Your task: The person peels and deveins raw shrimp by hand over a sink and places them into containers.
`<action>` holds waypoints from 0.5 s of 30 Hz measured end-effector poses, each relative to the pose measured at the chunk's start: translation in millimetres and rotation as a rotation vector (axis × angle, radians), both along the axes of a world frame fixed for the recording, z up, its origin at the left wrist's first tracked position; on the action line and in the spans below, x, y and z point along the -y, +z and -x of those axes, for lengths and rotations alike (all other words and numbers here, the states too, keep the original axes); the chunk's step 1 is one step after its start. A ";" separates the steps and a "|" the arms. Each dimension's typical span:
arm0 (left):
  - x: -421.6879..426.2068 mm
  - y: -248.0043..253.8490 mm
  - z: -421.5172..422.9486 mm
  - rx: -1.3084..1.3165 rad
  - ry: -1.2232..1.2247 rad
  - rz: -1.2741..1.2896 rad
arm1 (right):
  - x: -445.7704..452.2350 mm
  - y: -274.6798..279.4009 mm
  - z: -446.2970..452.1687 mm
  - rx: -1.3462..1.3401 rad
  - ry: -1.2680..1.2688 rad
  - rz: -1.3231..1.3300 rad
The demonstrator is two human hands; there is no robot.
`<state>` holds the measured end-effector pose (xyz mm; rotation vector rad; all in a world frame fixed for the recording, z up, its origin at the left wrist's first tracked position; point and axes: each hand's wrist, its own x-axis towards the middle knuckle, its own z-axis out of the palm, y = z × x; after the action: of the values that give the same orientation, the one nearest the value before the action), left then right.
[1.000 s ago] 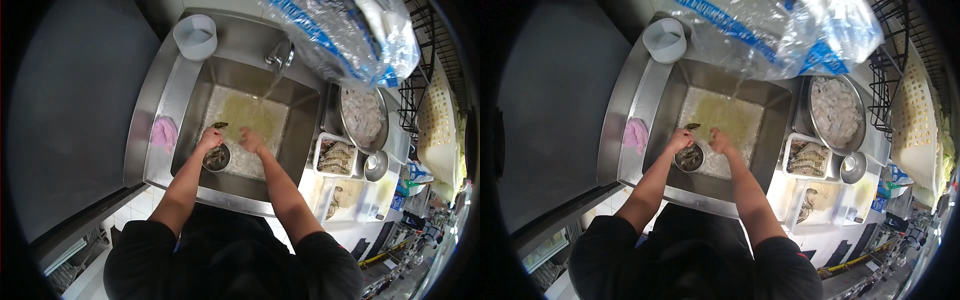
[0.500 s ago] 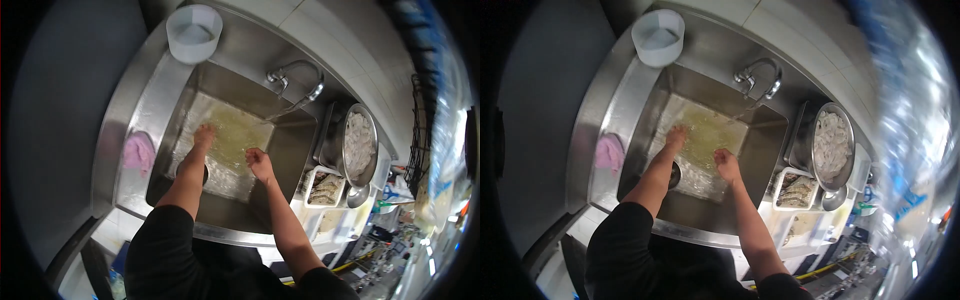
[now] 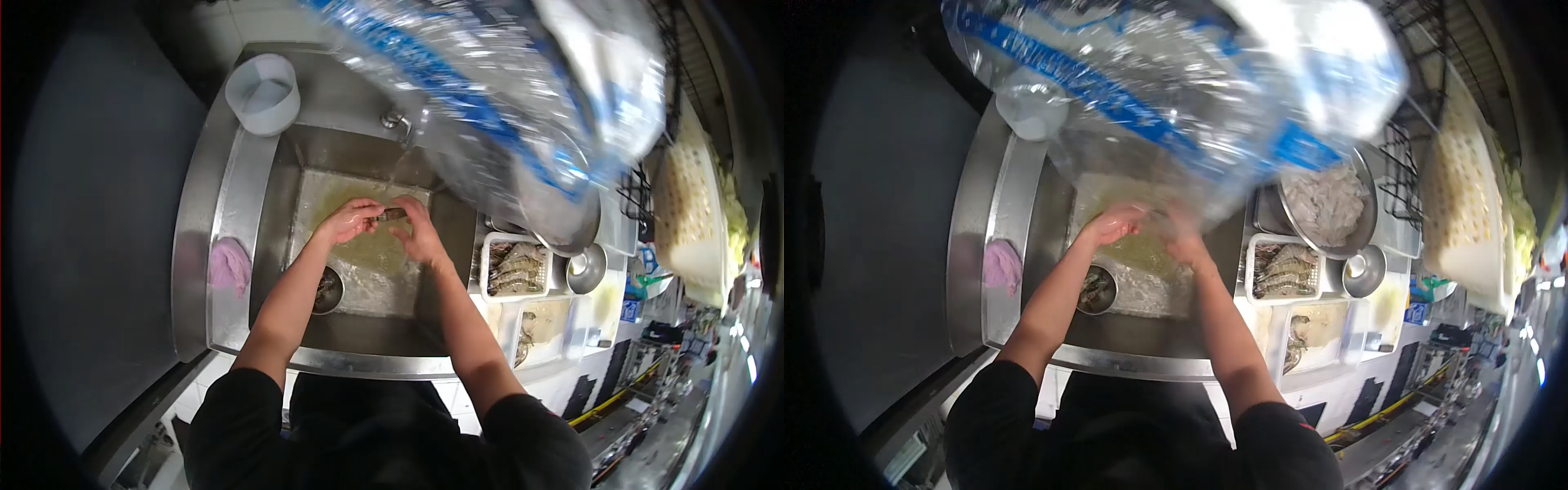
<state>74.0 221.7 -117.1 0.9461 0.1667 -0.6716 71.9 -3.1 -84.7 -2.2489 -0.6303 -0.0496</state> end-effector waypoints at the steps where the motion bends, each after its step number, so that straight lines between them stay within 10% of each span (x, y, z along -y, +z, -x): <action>1: -2.7 17.8 0.9 -0.023 0.017 0.119 | -4.3 28.3 -4.9 0.011 -0.015 -0.024; 3: -0.5 69.9 2.6 0.009 0.074 0.079 | -13.9 89.9 -8.3 -0.454 0.055 -0.265; 15: 6.4 154.1 -28.3 0.236 0.269 -0.163 | -50.4 101.0 -33.1 -0.448 -0.179 -0.774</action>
<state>102.3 215.3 37.0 1.1274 0.1372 -0.2987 104.9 47.3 16.3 -1.4823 -0.1192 0.1042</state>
